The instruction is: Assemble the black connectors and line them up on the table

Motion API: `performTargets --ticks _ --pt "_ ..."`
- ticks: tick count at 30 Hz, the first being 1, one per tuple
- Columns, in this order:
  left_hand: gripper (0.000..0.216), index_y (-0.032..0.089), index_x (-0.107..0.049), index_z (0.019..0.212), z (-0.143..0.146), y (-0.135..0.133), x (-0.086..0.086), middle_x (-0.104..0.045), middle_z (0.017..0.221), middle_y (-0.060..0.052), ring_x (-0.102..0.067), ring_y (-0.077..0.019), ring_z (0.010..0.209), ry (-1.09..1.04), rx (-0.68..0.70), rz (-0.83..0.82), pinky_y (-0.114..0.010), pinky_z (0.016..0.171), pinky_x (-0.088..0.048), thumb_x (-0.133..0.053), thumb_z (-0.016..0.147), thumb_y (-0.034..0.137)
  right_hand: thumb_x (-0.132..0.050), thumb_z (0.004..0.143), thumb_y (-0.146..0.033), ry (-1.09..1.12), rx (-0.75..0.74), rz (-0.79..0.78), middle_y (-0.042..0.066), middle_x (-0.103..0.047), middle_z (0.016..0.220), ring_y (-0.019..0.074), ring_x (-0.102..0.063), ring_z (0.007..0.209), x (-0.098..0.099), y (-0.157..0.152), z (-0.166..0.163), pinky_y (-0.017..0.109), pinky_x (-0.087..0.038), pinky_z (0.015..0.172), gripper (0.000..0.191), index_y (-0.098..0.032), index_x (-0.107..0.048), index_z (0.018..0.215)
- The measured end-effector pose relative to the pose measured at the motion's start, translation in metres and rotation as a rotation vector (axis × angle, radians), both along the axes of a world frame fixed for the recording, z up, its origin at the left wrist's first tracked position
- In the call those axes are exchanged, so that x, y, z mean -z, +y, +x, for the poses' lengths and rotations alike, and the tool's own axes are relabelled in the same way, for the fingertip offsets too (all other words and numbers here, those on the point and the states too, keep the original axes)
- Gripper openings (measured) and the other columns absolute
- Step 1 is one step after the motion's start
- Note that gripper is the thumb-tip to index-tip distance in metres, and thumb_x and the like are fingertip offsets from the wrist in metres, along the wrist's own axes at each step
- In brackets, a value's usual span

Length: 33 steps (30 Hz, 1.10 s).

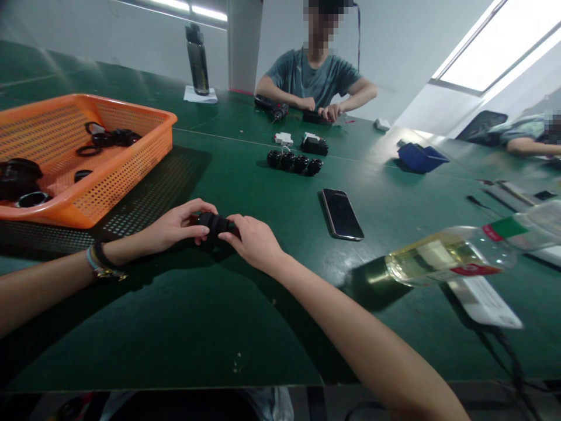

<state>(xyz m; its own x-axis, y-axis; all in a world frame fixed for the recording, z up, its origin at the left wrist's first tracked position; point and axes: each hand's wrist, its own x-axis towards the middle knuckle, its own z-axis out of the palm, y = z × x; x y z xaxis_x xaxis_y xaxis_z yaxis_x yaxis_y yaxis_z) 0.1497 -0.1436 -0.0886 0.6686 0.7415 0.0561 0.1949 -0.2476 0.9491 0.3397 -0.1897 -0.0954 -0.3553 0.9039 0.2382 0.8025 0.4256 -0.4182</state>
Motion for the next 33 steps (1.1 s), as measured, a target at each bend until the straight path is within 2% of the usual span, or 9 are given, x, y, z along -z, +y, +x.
performTargets --ticks 17,25,29,33 --pt "0.031 0.018 -0.05 0.097 0.0 0.0 0.0005 -0.044 0.095 -0.002 -0.055 -0.008 0.064 0.007 0.0 0.005 -0.021 0.051 -0.053 -0.06 0.071 0.032 -0.047 0.085 -0.034 -0.02 -0.008 -0.023 0.008 -0.063 0.083 0.0165 -0.057 0.073 -0.0014 -0.0002 -0.0004 0.028 -0.042 0.065 0.029 -0.012 -0.056 0.101" --pt "0.031 0.017 -0.05 0.096 0.0006 -0.0002 0.0005 -0.044 0.095 -0.001 -0.055 -0.0072 0.063 0.009 -0.002 0.012 -0.02 0.051 -0.052 -0.06 0.071 0.031 -0.051 0.082 -0.028 0.098 -0.09 0.122 0.008 -0.061 0.093 0.017 -0.056 0.083 0.0037 -0.0013 0.0027 0.032 -0.045 0.074 0.026 -0.015 -0.051 0.105" --pt "0.031 0.017 -0.049 0.097 0.0002 0.0001 0.0012 -0.045 0.096 -0.001 -0.055 -0.0063 0.06 0.023 -0.003 0.015 -0.021 0.052 -0.052 -0.059 0.071 0.03 -0.059 0.075 -0.022 0.126 -0.073 0.118 0.006 -0.06 0.089 0.0161 -0.055 0.078 0.0073 -0.0011 0.0026 0.031 -0.046 0.07 0.033 -0.016 -0.048 0.106" --pt "0.031 0.017 -0.05 0.097 -0.0003 -0.0002 0.0006 -0.044 0.097 -0.002 -0.056 -0.0075 0.062 0.023 -0.004 0.02 -0.022 0.052 -0.052 -0.059 0.071 0.031 -0.058 0.075 -0.018 0.13 -0.06 0.112 0.004 -0.058 0.084 0.0152 -0.054 0.076 0.0082 -0.0007 0.0023 0.03 -0.045 0.068 0.028 -0.017 -0.048 0.101"
